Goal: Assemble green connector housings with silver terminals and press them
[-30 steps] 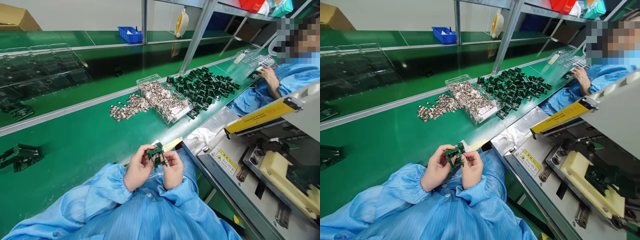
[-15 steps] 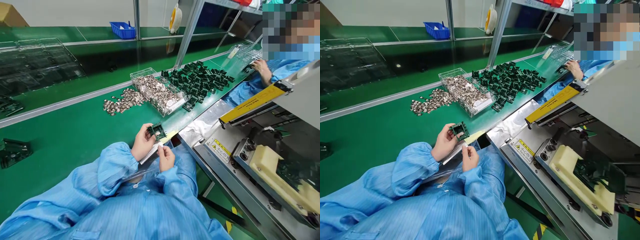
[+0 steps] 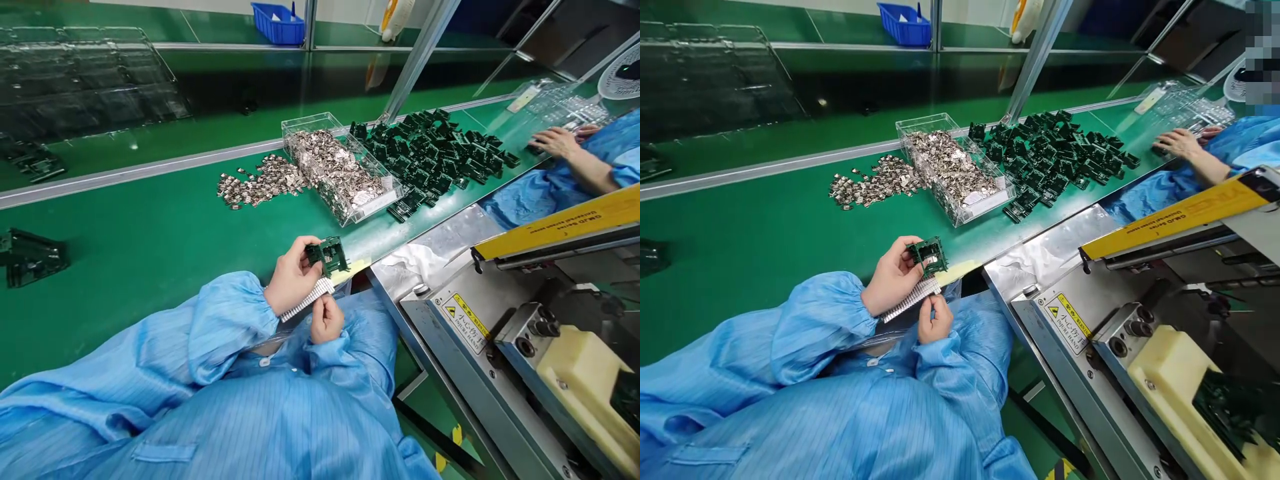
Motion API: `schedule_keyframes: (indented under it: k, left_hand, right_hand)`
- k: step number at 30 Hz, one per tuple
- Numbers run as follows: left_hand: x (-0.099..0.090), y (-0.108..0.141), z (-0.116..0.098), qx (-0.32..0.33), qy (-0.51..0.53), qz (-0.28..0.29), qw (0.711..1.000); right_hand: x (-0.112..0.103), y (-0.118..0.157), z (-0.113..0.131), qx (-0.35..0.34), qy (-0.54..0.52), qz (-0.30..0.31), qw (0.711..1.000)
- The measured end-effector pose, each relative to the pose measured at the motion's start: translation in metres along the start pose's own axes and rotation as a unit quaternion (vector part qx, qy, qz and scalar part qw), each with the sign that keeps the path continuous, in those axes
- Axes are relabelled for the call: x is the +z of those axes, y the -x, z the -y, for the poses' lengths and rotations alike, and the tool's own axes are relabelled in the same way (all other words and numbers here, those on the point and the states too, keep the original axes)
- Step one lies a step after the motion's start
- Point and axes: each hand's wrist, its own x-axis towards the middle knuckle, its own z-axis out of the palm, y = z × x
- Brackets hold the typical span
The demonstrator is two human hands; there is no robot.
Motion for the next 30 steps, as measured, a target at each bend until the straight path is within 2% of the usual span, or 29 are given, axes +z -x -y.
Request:
schedule_keyframes:
  k: [3,6,10,14,18,20,25,30]
  left_hand:
    - [-0.001,-0.001,-0.001,-0.009,0.022,0.004,1.0]
    - [-0.003,-0.001,-0.002,0.006,0.032,0.003,0.999]
    - [-0.007,0.004,-0.006,0.047,0.02,0.0,0.999]
    - [-0.007,0.013,-0.01,0.046,0.0,0.015,0.999]
    - [-0.006,0.022,-0.015,0.04,-0.03,0.038,0.998]
    - [-0.007,0.026,-0.018,0.046,-0.036,0.048,0.997]
    - [-0.008,0.032,-0.023,0.059,-0.048,0.068,0.995]
    - [-0.007,0.036,-0.026,0.071,-0.081,0.083,0.991]
  right_hand:
    - [-0.011,-0.001,-0.009,0.015,0.036,0.096,0.995]
    - [-0.027,-0.002,-0.005,0.027,0.076,0.142,0.987]
    - [-0.058,-0.008,0.026,0.029,0.103,0.123,0.987]
    - [-0.083,-0.02,0.077,-0.01,0.026,0.044,0.999]
    - [-0.076,-0.035,0.109,-0.139,-0.029,-0.03,0.989]
    - [-0.066,-0.04,0.114,-0.163,-0.026,-0.049,0.985]
    - [-0.054,-0.04,0.115,-0.123,-0.01,-0.089,0.988]
    - [-0.052,-0.035,0.114,-0.069,-0.061,-0.102,0.99]
